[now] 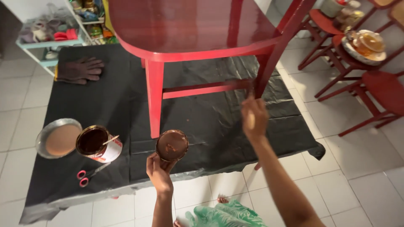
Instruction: The person paints a red wooden chair with a dark brown finish using a paintbrush. They apply the finish to the legs, seat, backrest, and under-seat frame, repeatedly dipping the brush into a small container to reload the finish.
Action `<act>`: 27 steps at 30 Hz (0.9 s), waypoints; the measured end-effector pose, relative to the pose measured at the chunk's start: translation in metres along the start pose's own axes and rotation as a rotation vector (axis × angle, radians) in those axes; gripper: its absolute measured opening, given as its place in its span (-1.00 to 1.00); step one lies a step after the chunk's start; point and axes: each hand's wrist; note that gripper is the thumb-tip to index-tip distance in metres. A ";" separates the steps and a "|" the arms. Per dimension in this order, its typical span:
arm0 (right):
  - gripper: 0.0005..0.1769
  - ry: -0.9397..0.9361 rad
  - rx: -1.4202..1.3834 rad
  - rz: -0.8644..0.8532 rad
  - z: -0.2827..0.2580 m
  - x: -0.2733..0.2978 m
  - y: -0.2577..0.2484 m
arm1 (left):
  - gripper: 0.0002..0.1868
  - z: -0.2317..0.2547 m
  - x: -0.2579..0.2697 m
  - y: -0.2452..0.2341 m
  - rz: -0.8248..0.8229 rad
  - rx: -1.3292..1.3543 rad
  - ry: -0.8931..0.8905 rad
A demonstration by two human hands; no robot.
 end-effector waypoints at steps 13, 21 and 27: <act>-0.83 0.596 -1.135 -0.240 -0.022 0.022 -0.023 | -0.74 0.005 -0.004 0.043 -0.107 -0.022 -0.036; -0.88 0.547 -1.187 -0.508 -0.024 0.047 0.022 | -0.77 0.022 0.019 0.067 -0.265 -0.057 0.026; -0.85 0.573 -1.178 -0.557 -0.025 0.048 0.015 | -0.77 0.025 0.032 0.073 -0.236 -0.093 0.054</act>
Point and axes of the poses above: each hand's wrist, its own x-axis away from the middle knuckle, its own y-axis out of the palm, z = x × y, and after that the axes turned 5 degrees about -z, right-handed
